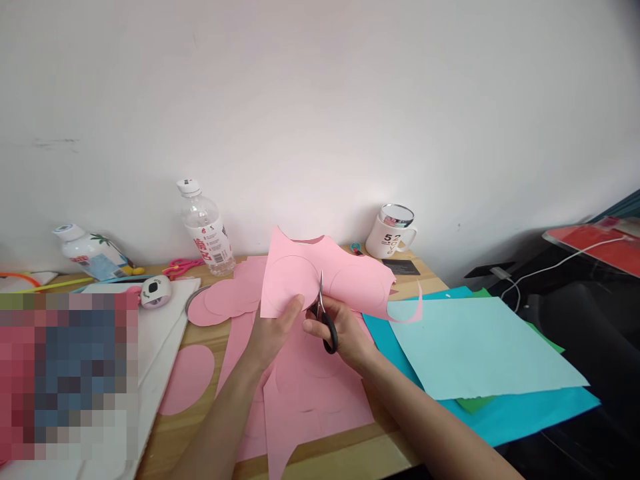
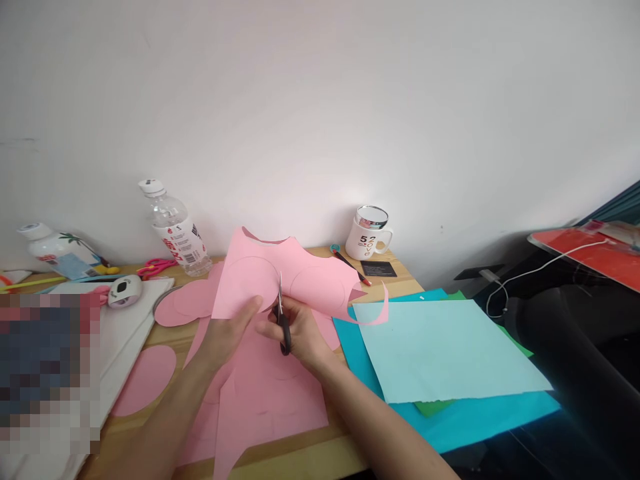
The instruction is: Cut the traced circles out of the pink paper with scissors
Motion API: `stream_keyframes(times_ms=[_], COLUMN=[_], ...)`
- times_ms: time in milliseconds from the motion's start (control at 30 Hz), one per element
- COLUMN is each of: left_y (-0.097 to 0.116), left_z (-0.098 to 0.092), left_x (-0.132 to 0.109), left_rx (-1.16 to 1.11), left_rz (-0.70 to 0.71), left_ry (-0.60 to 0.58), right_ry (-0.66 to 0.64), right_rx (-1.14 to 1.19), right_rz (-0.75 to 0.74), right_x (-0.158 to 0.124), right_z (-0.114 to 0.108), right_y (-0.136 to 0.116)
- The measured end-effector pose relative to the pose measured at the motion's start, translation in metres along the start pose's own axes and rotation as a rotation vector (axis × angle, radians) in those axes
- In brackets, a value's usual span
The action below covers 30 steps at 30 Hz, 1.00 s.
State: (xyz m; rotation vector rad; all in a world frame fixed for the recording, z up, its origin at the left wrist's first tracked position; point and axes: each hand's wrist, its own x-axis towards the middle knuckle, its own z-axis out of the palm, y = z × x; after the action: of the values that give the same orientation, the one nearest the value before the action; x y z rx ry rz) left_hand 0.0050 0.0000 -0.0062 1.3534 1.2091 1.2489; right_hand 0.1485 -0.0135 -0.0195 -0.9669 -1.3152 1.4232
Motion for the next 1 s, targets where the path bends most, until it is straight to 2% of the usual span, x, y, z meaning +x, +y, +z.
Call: stream_keyframes(times_ms=[400,1000], left_y=[0.0021,0.0014], left_z=[0.0,-0.0028], left_x=[0.0013,0.0044], left_rx=[-0.015,-0.016], left_rz=[0.002,0.026], left_ry=[-0.004,-0.007], right_ry=[0.011,0.061], right_rx=[-0.041,-0.007], right_rz=[-0.029,0.034], right_x=[-0.0002,-0.0015], right_z=[0.0019,0.0053], right_y=[-0.0036,-0.0083])
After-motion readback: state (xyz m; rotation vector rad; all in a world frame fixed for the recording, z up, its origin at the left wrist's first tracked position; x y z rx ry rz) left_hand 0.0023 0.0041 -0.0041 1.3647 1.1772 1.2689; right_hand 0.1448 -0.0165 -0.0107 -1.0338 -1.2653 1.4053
